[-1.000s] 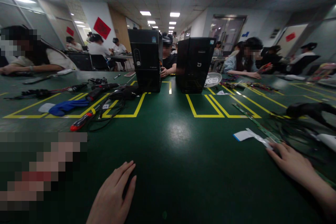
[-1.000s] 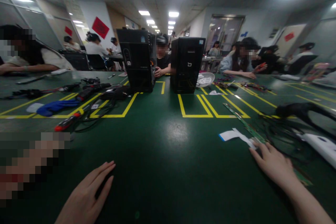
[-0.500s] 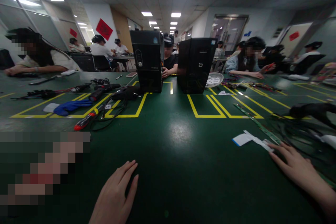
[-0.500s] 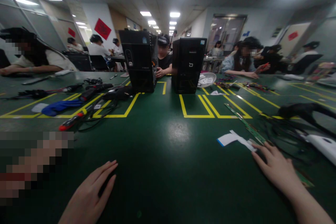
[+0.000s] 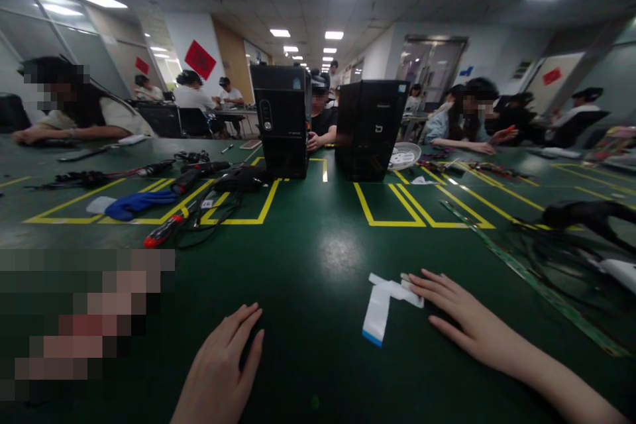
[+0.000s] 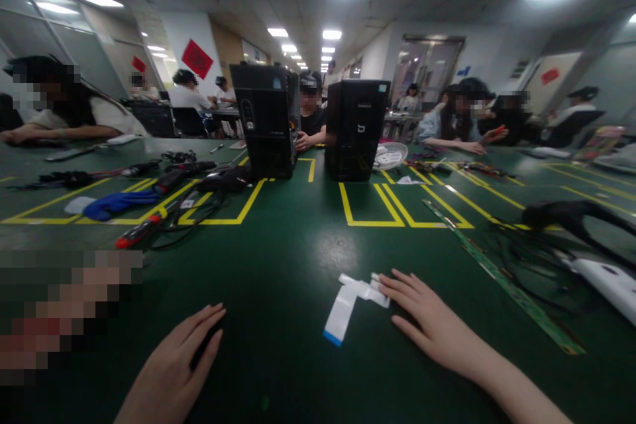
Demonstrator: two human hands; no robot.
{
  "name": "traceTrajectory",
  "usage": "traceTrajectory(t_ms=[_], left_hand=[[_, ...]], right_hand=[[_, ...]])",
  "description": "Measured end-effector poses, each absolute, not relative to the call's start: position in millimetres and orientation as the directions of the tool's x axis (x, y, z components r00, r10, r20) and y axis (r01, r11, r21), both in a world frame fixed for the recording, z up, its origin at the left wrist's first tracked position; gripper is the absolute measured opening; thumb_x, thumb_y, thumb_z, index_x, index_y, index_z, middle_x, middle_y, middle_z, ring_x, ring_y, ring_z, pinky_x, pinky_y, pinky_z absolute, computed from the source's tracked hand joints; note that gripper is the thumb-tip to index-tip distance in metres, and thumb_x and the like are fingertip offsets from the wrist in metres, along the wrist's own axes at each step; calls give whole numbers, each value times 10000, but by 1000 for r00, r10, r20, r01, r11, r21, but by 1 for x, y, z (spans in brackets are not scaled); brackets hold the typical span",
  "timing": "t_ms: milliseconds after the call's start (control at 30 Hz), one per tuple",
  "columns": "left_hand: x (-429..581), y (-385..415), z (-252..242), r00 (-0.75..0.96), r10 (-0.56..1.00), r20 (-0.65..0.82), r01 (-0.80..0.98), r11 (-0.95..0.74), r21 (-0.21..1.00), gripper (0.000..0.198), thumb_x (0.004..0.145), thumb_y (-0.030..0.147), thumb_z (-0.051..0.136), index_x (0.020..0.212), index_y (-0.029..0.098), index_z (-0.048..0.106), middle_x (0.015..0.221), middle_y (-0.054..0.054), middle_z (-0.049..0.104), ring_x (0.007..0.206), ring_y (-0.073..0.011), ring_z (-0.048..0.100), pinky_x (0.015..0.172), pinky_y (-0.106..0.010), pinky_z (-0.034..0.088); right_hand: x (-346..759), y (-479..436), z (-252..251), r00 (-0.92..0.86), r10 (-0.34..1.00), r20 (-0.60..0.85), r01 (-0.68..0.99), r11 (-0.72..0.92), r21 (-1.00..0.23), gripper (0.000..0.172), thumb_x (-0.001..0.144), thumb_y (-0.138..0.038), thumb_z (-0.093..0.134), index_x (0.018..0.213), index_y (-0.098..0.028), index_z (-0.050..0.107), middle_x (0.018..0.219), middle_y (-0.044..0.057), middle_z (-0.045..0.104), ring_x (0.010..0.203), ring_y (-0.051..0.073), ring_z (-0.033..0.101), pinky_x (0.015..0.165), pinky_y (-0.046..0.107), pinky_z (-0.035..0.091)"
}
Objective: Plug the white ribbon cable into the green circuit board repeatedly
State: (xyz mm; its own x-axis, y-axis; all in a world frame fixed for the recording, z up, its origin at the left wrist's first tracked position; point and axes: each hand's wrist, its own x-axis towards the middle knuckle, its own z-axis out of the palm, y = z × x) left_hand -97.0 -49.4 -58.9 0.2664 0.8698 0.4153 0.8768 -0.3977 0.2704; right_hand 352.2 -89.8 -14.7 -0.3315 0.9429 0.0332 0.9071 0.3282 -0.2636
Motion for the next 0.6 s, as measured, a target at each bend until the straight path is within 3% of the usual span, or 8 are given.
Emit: traceTrajectory(t_ms=[133, 267, 600], left_hand=[[-96, -50, -59, 258, 866, 429, 871, -400, 284, 458, 961, 474, 401, 1229, 205, 656, 1277, -93, 657, 1163, -278, 629, 977, -476, 527], [-96, -50, -59, 266, 858, 439, 870, -410, 274, 459, 965, 468, 387, 1213, 199, 664, 1263, -96, 667, 1156, -275, 634, 972, -477, 530], [-98, -49, -61, 275, 872, 404, 884, -395, 251, 481, 972, 465, 357, 1214, 184, 664, 1279, -103, 656, 1175, -274, 623, 980, -491, 525]], right_hand=[[301, -74, 2, -527, 847, -62, 806, 476, -352, 576, 983, -479, 419, 1520, -341, 263, 1583, 17, 273, 1467, 262, 195, 1184, 582, 148], [262, -59, 6, -676, 736, -48, 685, 602, -412, 606, 978, -500, 429, 1527, -320, 249, 1597, 7, 235, 1480, 249, 137, 1203, 544, 79], [222, -42, 10, -771, 635, -44, 576, 666, -474, 664, 947, -493, 494, 1528, -273, 260, 1600, 39, 227, 1483, 256, 118, 1204, 520, 63]])
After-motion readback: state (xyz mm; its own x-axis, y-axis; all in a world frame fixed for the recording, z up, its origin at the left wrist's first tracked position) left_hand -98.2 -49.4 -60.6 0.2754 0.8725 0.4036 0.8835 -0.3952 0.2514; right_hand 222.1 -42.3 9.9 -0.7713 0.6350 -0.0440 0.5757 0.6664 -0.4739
